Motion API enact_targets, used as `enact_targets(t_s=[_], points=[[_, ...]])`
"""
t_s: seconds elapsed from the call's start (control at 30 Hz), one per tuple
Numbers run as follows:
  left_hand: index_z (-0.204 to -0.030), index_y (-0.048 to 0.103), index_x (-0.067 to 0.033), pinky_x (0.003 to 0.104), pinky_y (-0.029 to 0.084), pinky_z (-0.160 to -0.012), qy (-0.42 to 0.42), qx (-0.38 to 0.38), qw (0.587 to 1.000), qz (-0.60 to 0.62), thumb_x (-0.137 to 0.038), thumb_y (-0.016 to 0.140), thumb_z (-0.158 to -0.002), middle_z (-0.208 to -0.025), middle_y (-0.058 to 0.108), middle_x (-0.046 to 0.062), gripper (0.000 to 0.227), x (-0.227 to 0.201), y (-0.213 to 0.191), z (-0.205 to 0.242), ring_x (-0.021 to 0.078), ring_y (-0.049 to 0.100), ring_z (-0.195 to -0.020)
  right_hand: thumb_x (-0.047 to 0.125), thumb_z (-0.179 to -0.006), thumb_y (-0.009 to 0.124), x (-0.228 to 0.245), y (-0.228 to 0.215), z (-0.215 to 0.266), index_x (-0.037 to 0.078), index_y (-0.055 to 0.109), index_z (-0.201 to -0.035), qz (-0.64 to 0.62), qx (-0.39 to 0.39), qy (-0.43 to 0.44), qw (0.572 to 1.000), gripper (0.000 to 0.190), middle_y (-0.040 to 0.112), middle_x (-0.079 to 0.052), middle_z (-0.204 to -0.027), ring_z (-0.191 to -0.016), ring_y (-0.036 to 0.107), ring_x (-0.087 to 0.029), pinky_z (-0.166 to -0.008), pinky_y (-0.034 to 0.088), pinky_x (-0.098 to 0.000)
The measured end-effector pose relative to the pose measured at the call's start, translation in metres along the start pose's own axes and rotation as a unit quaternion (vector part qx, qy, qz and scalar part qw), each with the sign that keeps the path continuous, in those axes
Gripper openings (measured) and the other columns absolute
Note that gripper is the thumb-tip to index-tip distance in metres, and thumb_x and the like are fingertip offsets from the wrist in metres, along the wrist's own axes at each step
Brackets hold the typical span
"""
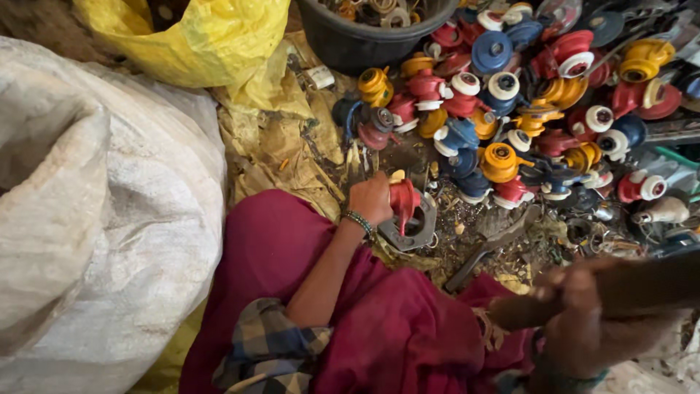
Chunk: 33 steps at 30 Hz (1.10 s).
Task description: The person sits on the floor and uses a hammer to strike a red mechanical part placed on a metal anvil. They repeatedly hit the part to adjust or separate its components while surrounded by a pile of similar colorful parts.
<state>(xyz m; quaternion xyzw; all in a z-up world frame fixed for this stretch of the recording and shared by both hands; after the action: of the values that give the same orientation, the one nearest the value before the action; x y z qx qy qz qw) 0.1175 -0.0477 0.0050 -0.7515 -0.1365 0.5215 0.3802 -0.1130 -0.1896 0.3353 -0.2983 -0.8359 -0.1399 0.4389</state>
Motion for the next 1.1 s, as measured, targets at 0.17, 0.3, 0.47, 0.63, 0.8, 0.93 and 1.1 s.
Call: enact_targets(t_s=[0.17, 0.3, 0.47, 0.63, 0.8, 0.93, 1.1], points=[[-0.098, 0.056, -0.0028, 0.052, 0.055, -0.061, 0.005, -0.029, 0.999, -0.034, -0.006, 0.071, -0.071, -0.076, 0.071, 0.020, 0.031, -0.005, -0.006, -0.001, 0.0401, 0.072, -0.072, -0.009, -0.099, 0.061, -0.023, 0.016, 0.027, -0.007, 0.038, -0.132, 0.067, 0.020, 0.081, 0.994, 0.040, 0.065, -0.013, -0.090, -0.064, 0.067, -0.019, -0.057, 0.060, -0.0298], [-0.101, 0.054, -0.0026, 0.050, 0.055, -0.058, 0.014, -0.039, 0.997, -0.064, -0.004, 0.069, -0.077, -0.079, 0.069, 0.021, 0.028, -0.012, -0.007, 0.006, 0.0395, 0.072, -0.070, -0.008, -0.098, 0.060, -0.026, 0.007, 0.028, -0.006, 0.049, -0.117, 0.053, 0.022, 0.076, 0.995, 0.022, 0.064, -0.014, -0.078, -0.056, 0.064, -0.021, -0.055, 0.055, -0.0324], [-0.103, 0.052, -0.0023, 0.049, 0.055, -0.059, 0.017, -0.049, 0.996, -0.066, -0.004, 0.067, -0.076, -0.083, 0.068, 0.021, 0.031, -0.011, -0.007, 0.003, 0.0392, 0.071, -0.070, -0.001, -0.098, 0.064, -0.042, -0.027, 0.031, 0.003, 0.052, -0.122, 0.063, 0.009, 0.073, 0.995, 0.027, 0.065, -0.009, -0.082, -0.060, 0.066, -0.015, -0.057, 0.060, -0.0290], [-0.102, 0.052, -0.0032, 0.050, 0.053, -0.057, 0.023, -0.068, 0.996, -0.058, -0.007, 0.066, -0.079, -0.083, 0.068, 0.020, 0.027, -0.005, 0.005, 0.007, 0.0401, 0.070, -0.068, 0.012, -0.091, 0.069, -0.171, 0.033, 0.110, 0.007, 0.057, -0.117, 0.386, 0.296, 0.129, 0.864, 0.029, 0.062, -0.013, -0.086, -0.067, 0.057, -0.025, -0.059, 0.052, -0.0396], [-0.102, 0.051, -0.0019, 0.050, 0.053, -0.057, 0.082, -0.108, 0.991, -0.017, -0.009, 0.067, -0.081, -0.080, 0.067, 0.020, 0.028, -0.017, -0.006, 0.001, 0.0401, 0.070, -0.068, 0.021, -0.086, 0.077, -0.196, -0.010, 0.115, -0.001, 0.059, -0.104, 0.330, 0.165, 0.309, 0.877, 0.034, 0.069, -0.016, -0.080, -0.066, 0.067, -0.025, -0.056, 0.054, -0.0409], [-0.102, 0.052, -0.0033, 0.050, 0.055, -0.057, 0.007, -0.065, 0.996, -0.062, -0.008, 0.068, -0.077, -0.080, 0.068, 0.020, 0.030, -0.008, 0.003, 0.002, 0.0388, 0.071, -0.067, 0.006, -0.083, 0.079, -0.104, -0.050, 0.043, 0.000, 0.064, -0.103, 0.354, 0.045, 0.199, 0.913, 0.025, 0.070, -0.010, -0.086, -0.069, 0.067, -0.019, -0.062, 0.055, -0.0327], [-0.102, 0.052, -0.0022, 0.047, 0.056, -0.056, 0.001, -0.063, 0.994, -0.091, -0.007, 0.068, -0.079, -0.081, 0.069, 0.020, 0.029, -0.007, 0.003, 0.000, 0.0376, 0.072, -0.067, 0.010, -0.092, 0.074, -0.077, -0.040, 0.008, 0.001, 0.061, -0.107, 0.137, -0.020, 0.094, 0.986, 0.022, 0.065, -0.011, -0.079, -0.062, 0.063, -0.020, -0.057, 0.054, -0.0341]])
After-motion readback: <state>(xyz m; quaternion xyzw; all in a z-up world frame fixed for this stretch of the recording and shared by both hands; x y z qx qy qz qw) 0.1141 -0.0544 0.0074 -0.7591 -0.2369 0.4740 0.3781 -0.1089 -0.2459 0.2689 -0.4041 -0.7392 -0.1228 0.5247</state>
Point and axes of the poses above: each hand's wrist, its own z-axis away from the middle knuckle, its own y-axis out of the palm, x = y × z, the point moved 9 cm from there along -z, towards the middle knuckle
